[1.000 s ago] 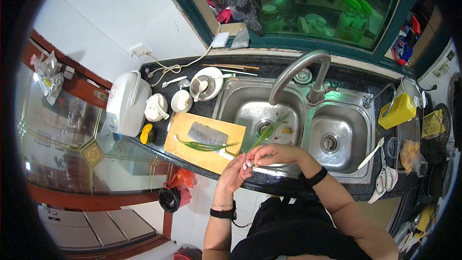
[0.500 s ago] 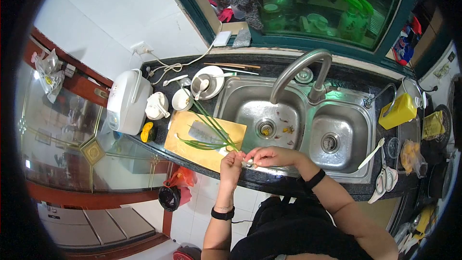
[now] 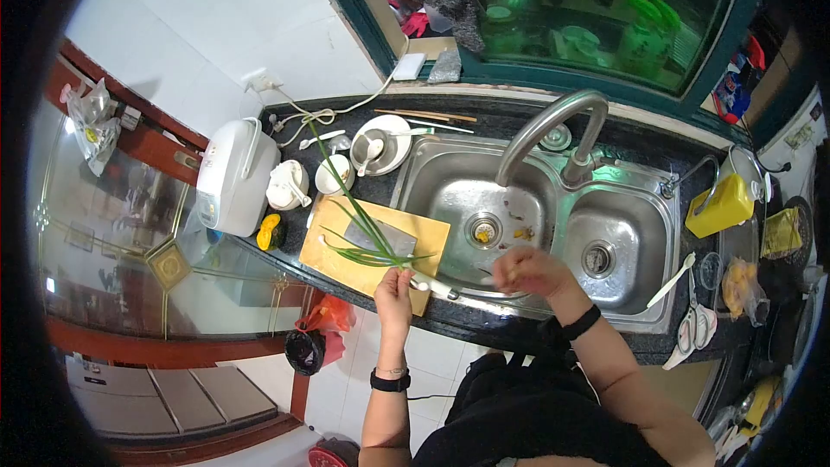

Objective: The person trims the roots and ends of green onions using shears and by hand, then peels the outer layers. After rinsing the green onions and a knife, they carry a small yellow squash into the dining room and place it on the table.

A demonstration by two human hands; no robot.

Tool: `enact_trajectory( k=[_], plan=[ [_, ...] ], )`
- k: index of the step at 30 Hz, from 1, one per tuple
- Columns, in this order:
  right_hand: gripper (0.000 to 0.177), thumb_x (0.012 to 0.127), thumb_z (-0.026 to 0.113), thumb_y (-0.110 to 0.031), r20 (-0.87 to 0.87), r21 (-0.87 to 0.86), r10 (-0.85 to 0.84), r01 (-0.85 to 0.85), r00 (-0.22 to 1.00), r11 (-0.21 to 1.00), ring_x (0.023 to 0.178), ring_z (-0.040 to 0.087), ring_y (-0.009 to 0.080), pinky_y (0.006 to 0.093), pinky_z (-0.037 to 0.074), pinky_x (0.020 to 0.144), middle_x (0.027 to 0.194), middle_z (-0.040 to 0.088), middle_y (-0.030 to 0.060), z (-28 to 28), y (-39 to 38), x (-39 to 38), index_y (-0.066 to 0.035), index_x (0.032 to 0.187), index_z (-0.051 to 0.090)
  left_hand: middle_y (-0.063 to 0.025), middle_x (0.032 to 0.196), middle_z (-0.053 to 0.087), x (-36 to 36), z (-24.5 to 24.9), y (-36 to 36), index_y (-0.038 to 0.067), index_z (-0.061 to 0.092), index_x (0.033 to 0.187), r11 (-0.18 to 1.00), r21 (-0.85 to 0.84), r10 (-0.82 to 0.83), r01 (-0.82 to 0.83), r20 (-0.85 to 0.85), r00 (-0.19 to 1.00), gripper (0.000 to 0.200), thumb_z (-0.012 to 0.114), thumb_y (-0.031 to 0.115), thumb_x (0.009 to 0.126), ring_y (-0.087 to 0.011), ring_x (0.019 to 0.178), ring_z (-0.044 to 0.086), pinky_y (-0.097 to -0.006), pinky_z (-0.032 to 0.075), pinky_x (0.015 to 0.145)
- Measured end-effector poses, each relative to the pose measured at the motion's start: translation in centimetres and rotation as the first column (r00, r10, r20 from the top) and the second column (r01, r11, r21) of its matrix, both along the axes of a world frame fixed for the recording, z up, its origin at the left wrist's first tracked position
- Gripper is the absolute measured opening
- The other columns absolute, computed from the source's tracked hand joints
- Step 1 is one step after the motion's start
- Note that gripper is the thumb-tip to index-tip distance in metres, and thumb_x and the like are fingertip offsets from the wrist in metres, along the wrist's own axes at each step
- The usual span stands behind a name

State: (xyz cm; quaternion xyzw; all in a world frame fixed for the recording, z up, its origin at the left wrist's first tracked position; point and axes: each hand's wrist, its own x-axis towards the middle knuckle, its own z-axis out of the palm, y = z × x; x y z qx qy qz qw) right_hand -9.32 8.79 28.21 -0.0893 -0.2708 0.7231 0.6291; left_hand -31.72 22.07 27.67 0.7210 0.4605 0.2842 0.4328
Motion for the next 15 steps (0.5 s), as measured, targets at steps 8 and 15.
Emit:
enact_trajectory(
  k=[8, 15],
  plan=[
    [0.018, 0.074, 0.060, -0.022, 0.985, -0.172, 0.153, 0.556, 0.080, 0.813, 0.076, 0.058, 0.0203, 0.0341, 0.043, 0.064, 0.088, 0.060, 0.0115, -6.3, 2.8, 1.3, -0.005, 0.076, 0.061, 0.0051, 0.056, 0.045, -6.0, -5.6, 4.4, 0.003, 0.057, 0.075, 0.974, -0.080, 0.214, -0.211, 0.025, 0.977, 0.019, 0.049, 0.015, 0.087, -0.0027, 0.044, 0.034, -0.0182, 0.024, 0.039],
    [0.042, 0.073, 0.063, -0.015, 0.975, 0.218, -0.157, 0.815, -0.158, 0.536, 0.082, 0.053, 0.0197, 0.0319, 0.043, 0.072, 0.102, 0.053, 0.0116, -7.2, 0.9, 2.7, -0.006, 0.111, 0.048, -0.0053, 0.056, 0.058, -8.8, -8.9, 6.3, -0.001, 0.061, 0.070, 0.908, -0.175, 0.342, -0.379, -0.211, 0.916, 0.026, 0.054, 0.021, 0.082, -0.0123, 0.050, 0.053, -0.0264, 0.040, 0.049]
  ],
)
